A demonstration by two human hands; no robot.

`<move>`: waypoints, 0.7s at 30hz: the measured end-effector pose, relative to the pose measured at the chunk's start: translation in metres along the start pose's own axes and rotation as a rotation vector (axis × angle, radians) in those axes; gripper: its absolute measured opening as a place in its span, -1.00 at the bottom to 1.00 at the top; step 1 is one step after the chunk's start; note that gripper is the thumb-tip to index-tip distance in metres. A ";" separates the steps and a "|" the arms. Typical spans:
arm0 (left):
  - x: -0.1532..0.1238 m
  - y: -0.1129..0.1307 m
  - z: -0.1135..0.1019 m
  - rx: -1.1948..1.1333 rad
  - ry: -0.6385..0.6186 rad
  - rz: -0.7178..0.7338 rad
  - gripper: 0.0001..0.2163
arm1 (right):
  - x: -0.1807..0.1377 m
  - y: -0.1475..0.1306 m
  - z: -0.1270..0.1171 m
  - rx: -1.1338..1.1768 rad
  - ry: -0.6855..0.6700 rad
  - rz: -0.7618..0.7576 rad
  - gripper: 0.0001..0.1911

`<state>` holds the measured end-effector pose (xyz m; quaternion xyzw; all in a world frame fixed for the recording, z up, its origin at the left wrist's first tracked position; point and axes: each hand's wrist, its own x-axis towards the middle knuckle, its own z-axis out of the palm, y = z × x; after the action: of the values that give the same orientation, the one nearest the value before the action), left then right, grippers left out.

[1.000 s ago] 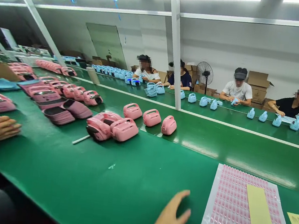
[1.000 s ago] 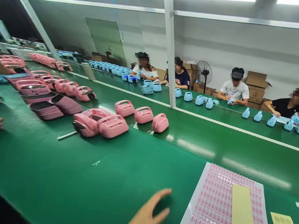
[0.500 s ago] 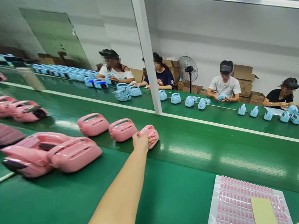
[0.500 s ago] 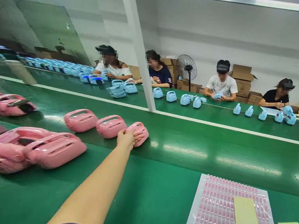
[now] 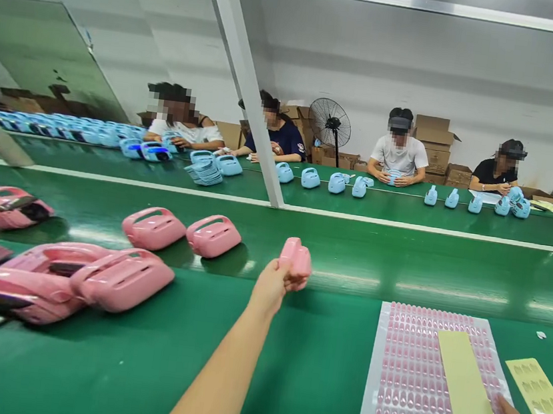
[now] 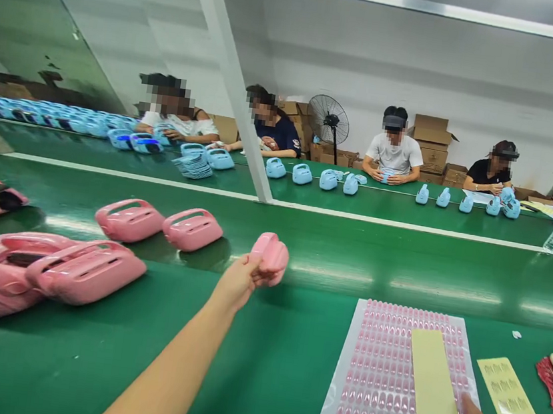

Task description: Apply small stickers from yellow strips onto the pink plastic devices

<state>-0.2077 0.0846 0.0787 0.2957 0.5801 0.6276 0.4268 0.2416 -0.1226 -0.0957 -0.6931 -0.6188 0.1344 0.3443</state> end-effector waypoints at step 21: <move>-0.241 -0.115 0.040 0.521 -0.875 1.058 -0.67 | 0.038 -0.163 0.003 1.358 0.086 0.247 -0.60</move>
<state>-0.0402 -0.1124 0.0020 0.8517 0.2667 0.4158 0.1749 0.1223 -0.0857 0.0161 -0.3939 -0.3000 0.5027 0.7086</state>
